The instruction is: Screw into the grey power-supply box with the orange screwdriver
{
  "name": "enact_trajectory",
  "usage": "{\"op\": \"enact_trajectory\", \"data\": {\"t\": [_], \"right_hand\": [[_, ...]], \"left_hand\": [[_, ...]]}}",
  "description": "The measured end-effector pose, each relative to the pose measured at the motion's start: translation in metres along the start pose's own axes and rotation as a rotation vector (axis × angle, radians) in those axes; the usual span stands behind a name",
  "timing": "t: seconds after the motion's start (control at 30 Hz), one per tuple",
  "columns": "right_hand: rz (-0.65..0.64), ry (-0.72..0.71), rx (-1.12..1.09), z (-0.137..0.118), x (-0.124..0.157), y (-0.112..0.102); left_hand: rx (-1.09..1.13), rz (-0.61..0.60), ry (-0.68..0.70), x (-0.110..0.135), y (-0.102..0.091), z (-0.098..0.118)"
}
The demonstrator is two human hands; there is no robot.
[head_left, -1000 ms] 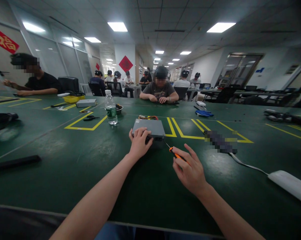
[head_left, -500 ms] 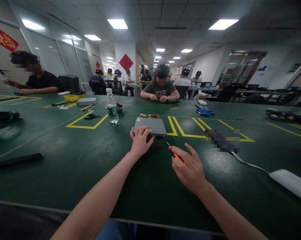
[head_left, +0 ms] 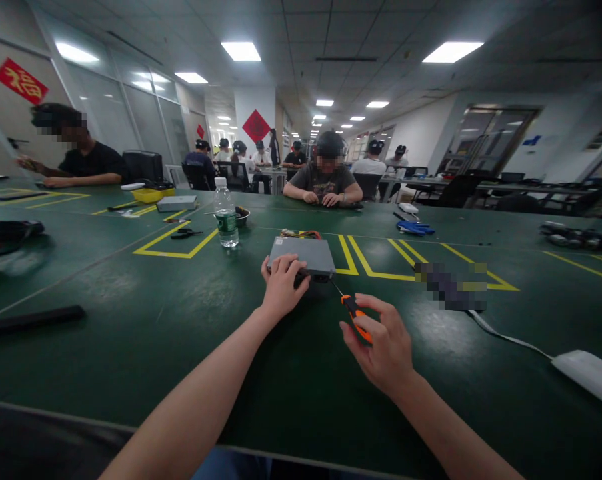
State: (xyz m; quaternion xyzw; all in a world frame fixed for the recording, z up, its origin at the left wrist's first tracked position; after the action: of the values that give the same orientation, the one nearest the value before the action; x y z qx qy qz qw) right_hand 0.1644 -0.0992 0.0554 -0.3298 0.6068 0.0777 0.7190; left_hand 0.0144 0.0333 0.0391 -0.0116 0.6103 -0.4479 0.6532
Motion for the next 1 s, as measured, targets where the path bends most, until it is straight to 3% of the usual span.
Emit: {"op": "enact_trajectory", "data": {"t": [0.1, 0.27, 0.57, 0.8, 1.0], "right_hand": [[0.038, 0.019, 0.096, 0.001, -0.002, -0.004], [0.054, -0.002, -0.009, -0.003, -0.003, -0.004], [0.033, -0.022, 0.092, 0.0, 0.0, -0.001], [-0.037, -0.092, -0.015, -0.009, -0.001, 0.004], [0.026, -0.047, 0.06, -0.007, -0.002, 0.0]], "left_hand": [[0.001, -0.003, -0.002, 0.0, 0.0, 0.0], [0.002, 0.002, -0.007, 0.0, 0.0, 0.0], [0.011, -0.004, 0.001, 0.0, 0.0, 0.0], [0.017, 0.002, 0.004, 0.0, 0.0, 0.0], [0.01, 0.016, -0.005, 0.0, -0.001, 0.001]]}}
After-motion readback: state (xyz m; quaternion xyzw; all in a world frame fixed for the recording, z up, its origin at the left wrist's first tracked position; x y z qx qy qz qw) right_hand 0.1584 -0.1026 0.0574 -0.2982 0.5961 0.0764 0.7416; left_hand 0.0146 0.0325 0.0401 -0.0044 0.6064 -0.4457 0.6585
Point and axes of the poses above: each hand's wrist, its own x-axis away from the middle knuckle, its own y-axis out of the palm, z = x × y, the point moved 5 cm from there along -x, towards the middle knuckle, and after that the axes turned 6 degrees about z, right-handed, at the moved point
